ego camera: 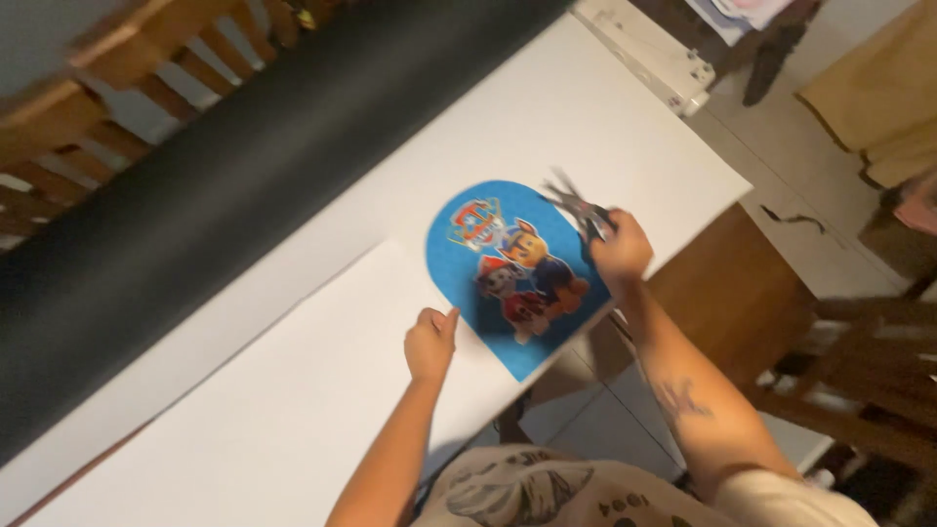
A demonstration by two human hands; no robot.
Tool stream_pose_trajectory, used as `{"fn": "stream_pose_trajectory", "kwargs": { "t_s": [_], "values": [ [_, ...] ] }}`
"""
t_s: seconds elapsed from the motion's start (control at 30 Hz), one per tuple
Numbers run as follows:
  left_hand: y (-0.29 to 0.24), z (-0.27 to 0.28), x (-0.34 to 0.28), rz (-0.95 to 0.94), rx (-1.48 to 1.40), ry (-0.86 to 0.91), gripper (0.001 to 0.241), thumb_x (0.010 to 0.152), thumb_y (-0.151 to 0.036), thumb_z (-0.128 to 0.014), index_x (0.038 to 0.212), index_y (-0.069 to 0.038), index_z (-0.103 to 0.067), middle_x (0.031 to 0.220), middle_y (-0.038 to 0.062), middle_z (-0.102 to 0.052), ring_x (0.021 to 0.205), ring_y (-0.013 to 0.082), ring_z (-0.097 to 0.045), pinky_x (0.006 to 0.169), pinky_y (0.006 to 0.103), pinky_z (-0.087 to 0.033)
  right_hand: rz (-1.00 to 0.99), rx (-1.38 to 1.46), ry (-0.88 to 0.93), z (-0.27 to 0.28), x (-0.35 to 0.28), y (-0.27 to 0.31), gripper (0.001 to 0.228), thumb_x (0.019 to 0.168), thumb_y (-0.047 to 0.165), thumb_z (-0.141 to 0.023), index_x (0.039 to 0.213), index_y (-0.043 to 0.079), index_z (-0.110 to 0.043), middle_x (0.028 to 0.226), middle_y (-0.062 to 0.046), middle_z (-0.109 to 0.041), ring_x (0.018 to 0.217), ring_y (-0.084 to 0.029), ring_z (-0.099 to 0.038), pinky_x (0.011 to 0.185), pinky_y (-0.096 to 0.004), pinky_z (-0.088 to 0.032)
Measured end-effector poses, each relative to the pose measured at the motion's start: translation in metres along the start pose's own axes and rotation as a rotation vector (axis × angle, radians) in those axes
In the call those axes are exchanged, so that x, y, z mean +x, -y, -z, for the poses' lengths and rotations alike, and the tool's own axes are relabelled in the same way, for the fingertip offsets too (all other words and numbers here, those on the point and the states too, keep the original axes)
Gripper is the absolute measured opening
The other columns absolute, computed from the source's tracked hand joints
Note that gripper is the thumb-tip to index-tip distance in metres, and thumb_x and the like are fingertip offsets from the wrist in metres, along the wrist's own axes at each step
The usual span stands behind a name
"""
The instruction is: Cutting out a printed design from a sheet of paper using scissors
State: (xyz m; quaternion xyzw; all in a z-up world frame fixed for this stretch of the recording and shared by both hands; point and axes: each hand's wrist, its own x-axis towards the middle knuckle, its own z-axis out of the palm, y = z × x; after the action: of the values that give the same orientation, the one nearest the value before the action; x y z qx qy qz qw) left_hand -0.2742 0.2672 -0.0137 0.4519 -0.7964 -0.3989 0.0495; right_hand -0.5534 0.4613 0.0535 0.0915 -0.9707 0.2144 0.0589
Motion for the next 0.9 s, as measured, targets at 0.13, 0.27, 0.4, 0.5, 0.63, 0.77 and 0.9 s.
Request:
{"fn": "stream_pose_trajectory", "kwargs": {
  "t_s": [0.13,0.27,0.4,0.5,0.63,0.77,0.9],
  "values": [
    [0.014,0.057,0.017,-0.311,0.140,-0.283,0.024,0.092,-0.031,-0.077,0.096,-0.014,-0.060,0.081,0.003,-0.062,0.088,0.0258,-0.066,0.082,0.0378,-0.054,-0.067,0.166,0.222,-0.026,-0.066,0.025,0.048,0.086,0.053,-0.076,0.080,0.013,-0.050,0.080,-0.017,-0.066,0.091,-0.043,-0.067,0.083,-0.054,-0.051],
    [0.026,0.114,0.053,-0.419,0.386,-0.329,0.058,0.090,-0.028,-0.075,0.136,0.000,-0.052,0.145,0.020,-0.052,0.140,0.0362,-0.044,0.119,0.0505,-0.032,-0.125,0.675,0.868,-0.012,-0.160,0.150,0.041,0.086,0.043,-0.061,0.093,0.003,-0.067,0.087,-0.025,-0.072,0.089,-0.042,-0.070,0.081,-0.054,-0.057],
    [0.075,0.128,0.089,-0.324,0.891,-0.081,0.084,0.097,-0.040,-0.055,0.165,-0.014,-0.013,0.174,0.003,-0.012,0.160,0.0211,-0.010,0.130,0.0473,-0.012,-0.573,1.101,1.438,-0.041,-0.205,0.242,0.064,0.081,0.077,-0.069,0.093,0.013,-0.069,0.081,-0.008,-0.074,0.075,-0.024,-0.073,0.084,-0.052,-0.062],
    [0.097,0.109,0.104,-0.255,0.987,0.027,0.124,0.075,-0.058,-0.076,0.166,-0.014,-0.006,0.174,0.001,-0.008,0.160,0.0192,-0.003,0.130,0.0479,-0.007,-0.884,1.224,1.418,-0.086,-0.218,0.276,0.094,0.071,0.088,-0.077,0.113,0.006,-0.061,0.098,-0.011,-0.070,0.099,-0.035,-0.075,0.103,-0.065,-0.048],
    [0.110,0.111,0.102,-0.454,0.762,-0.189,0.089,0.094,-0.048,-0.055,0.165,-0.011,-0.016,0.173,0.008,-0.019,0.157,0.0251,-0.021,0.126,0.0476,-0.022,-0.877,1.300,1.272,-0.138,-0.237,0.304,0.093,0.069,0.092,-0.071,0.104,0.007,-0.061,0.092,-0.009,-0.068,0.094,-0.029,-0.071,0.089,-0.047,-0.055],
    [0.112,0.103,0.111,-0.550,0.724,-0.444,0.076,0.096,-0.057,-0.047,0.159,-0.017,-0.033,0.168,0.009,-0.030,0.154,0.0284,-0.029,0.119,0.0527,-0.030,-0.908,1.373,1.199,-0.130,-0.230,0.330,0.086,0.077,0.090,-0.064,0.098,0.006,-0.059,0.091,-0.012,-0.068,0.099,-0.031,-0.068,0.093,-0.050,-0.054],
    [0.098,0.109,0.107,-0.649,0.610,-0.577,0.077,0.095,-0.055,-0.043,0.158,-0.012,-0.037,0.164,0.016,-0.038,0.153,0.0348,-0.034,0.120,0.0587,-0.029,-1.010,1.400,1.077,-0.124,-0.222,0.346,0.074,0.083,0.081,-0.064,0.090,0.007,-0.055,0.083,-0.010,-0.063,0.089,-0.027,-0.066,0.085,-0.043,-0.054]
  ]
}}
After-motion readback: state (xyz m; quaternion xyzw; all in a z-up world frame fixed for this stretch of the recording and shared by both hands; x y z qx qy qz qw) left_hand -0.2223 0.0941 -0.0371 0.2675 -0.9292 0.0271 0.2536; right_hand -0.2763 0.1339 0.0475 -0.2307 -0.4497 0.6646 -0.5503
